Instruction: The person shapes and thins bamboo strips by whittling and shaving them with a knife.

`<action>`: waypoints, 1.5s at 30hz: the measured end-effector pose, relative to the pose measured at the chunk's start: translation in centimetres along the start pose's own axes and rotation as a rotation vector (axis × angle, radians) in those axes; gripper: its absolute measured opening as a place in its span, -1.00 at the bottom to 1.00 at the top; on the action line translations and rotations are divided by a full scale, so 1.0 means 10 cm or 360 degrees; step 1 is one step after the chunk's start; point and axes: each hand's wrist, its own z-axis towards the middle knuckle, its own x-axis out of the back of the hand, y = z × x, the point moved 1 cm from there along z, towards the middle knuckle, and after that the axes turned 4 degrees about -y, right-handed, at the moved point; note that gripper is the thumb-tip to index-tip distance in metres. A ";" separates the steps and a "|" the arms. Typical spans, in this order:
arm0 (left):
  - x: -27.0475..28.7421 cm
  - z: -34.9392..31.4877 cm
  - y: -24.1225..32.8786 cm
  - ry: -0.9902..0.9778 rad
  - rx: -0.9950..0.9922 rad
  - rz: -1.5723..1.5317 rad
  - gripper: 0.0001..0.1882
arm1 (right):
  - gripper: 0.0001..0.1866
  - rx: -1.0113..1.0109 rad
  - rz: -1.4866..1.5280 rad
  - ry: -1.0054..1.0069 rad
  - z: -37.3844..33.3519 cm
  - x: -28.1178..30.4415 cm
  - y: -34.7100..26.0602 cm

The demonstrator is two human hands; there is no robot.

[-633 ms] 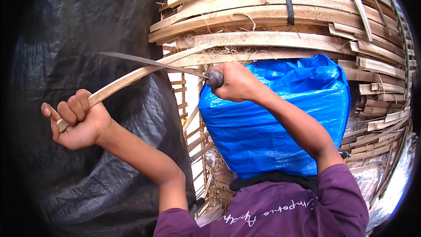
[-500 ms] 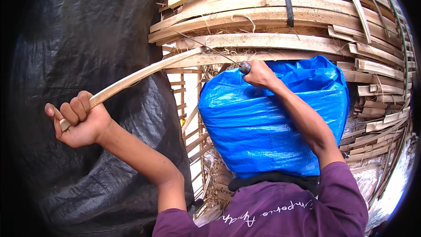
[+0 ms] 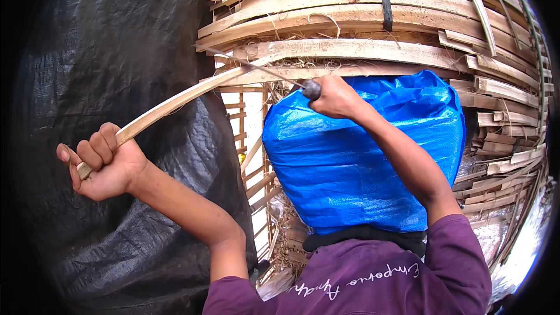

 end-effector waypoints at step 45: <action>-0.16 -0.12 -0.07 0.0696 -0.0228 0.0450 -0.78 | -0.78 0.0014 -0.0035 0.0013 -0.33 0.07 0.04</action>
